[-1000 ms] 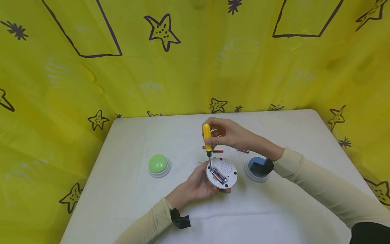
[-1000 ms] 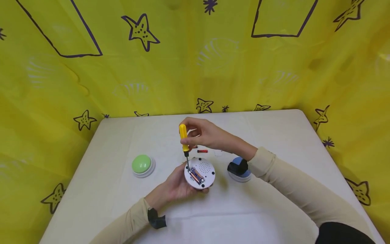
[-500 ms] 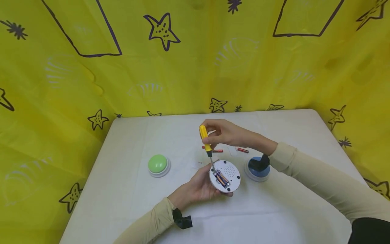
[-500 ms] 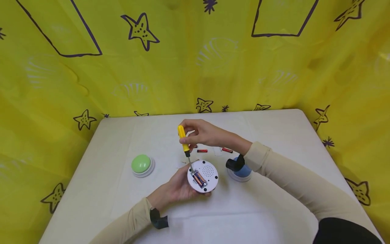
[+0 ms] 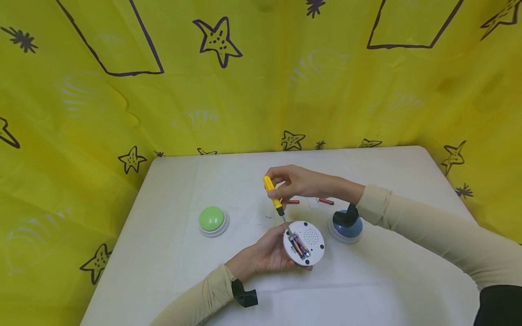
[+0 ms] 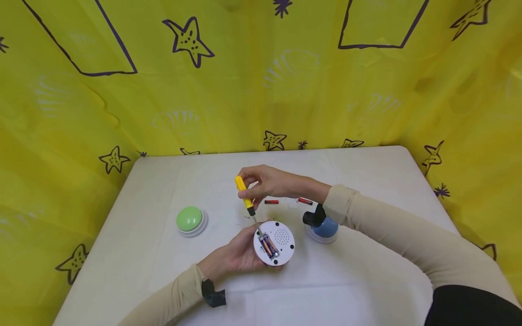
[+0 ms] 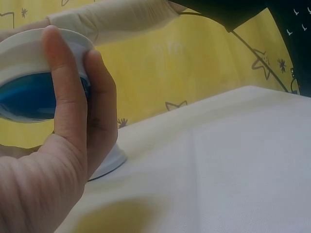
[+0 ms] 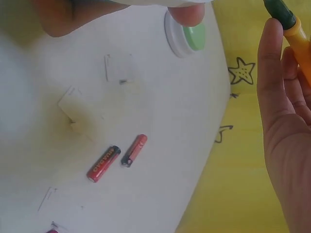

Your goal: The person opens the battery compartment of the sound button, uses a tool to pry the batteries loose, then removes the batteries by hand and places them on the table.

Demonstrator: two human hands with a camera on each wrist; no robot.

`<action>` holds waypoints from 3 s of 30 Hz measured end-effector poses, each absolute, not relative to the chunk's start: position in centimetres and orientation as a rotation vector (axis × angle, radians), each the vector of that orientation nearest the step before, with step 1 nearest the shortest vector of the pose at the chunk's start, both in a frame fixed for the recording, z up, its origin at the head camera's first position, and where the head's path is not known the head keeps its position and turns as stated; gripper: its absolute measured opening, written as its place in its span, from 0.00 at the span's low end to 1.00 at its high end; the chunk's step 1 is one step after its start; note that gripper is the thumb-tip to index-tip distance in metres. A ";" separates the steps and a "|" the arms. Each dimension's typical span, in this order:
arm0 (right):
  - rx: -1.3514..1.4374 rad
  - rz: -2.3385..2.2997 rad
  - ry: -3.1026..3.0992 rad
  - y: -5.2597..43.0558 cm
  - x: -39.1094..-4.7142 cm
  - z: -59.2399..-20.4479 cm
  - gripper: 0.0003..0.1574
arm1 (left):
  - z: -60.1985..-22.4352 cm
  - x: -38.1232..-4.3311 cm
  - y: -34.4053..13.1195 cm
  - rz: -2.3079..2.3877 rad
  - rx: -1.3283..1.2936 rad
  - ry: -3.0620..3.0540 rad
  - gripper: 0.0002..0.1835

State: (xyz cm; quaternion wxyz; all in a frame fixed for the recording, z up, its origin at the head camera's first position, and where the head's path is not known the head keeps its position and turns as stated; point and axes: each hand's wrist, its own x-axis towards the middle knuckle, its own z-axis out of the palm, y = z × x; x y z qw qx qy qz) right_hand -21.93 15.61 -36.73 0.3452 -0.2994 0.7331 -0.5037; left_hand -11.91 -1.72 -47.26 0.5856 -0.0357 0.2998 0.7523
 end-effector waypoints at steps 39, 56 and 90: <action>-0.368 -1.500 1.966 16.6 -25.2 -39.7 0.21 | -48.9 -11.4 -2.4 1.810 -0.077 0.568 0.34; 0.282 -1.782 1.834 18.2 -28.4 -42.0 0.26 | -48.8 -10.9 -2.6 1.831 -0.116 0.578 0.35; 0.182 -0.900 2.663 18.8 -29.0 -45.1 0.34 | -49.2 -10.7 -2.9 1.843 -0.071 0.573 0.36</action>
